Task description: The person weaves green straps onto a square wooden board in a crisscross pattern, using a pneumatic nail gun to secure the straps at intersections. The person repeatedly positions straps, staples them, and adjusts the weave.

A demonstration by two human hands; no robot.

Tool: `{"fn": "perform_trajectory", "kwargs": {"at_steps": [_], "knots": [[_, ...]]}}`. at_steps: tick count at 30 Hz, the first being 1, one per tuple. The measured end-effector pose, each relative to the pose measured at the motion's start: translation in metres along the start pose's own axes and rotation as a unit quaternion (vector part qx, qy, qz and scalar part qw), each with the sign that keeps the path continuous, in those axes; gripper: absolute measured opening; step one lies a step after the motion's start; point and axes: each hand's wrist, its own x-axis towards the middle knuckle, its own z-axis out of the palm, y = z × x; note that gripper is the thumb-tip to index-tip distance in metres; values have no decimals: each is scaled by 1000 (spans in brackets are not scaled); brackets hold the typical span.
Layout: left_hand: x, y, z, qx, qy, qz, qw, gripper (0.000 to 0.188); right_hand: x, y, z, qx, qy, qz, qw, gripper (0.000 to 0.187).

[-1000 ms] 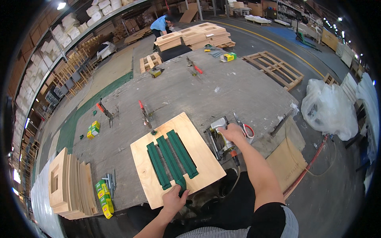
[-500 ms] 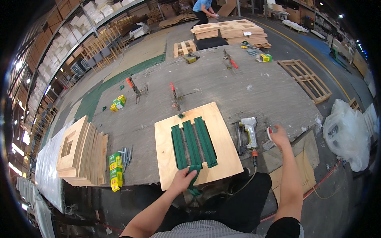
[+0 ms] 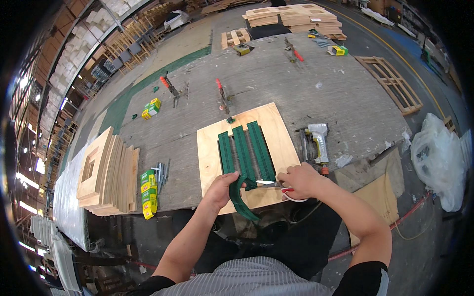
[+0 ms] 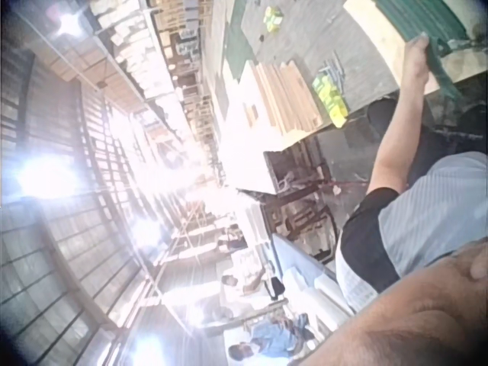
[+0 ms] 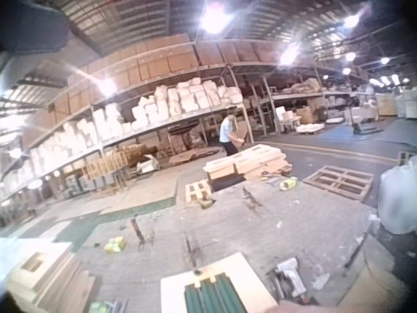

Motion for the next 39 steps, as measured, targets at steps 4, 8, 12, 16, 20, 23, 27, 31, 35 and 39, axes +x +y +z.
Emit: {"fn": "perform_trajectory", "kwargs": {"at_steps": [4, 8, 12, 16, 20, 23, 27, 31, 35, 39], "knots": [[-4, -1, 2, -3, 4, -1, 1000, 28, 28, -7, 1, -43, -43, -35, 998, 45], [-6, -2, -3, -2, 3, -1, 1000, 29, 44, -5, 4, -62, -48, -64, 995, 42], [-8, -5, -9, -20, 21, 11, 1000, 30, 49, 2, 1, -23, -104, -74, 992, 41], [-10, -4, -9, 2, 1, 6, 1000, 32, 51, 2, 6, -30, -59, -99, 993, 46], [-13, -5, 2, 34, -19, 6, 999, 31, 61, -11, 9, -18, -35, -101, 994, 45], [-18, -9, 0, 27, -18, 19, 999, 32, 60, -9, 14, 36, -40, -85, 995, 41], [-46, -13, -18, -2, -2, 64, 998, 28, 30, 1, 33, 166, 133, 40, 976, 42], [-97, -36, -48, -79, 56, 93, 991, 30, 6, 28, 19, 257, 301, 340, 853, 41], [-95, -35, -42, -133, 37, 78, 987, 41, -62, 128, 40, 36, 438, 424, 792, 45], [-62, -11, -50, -22, 47, 168, 984, 39, -61, 157, 33, 22, 382, 463, 799, 40]]}}
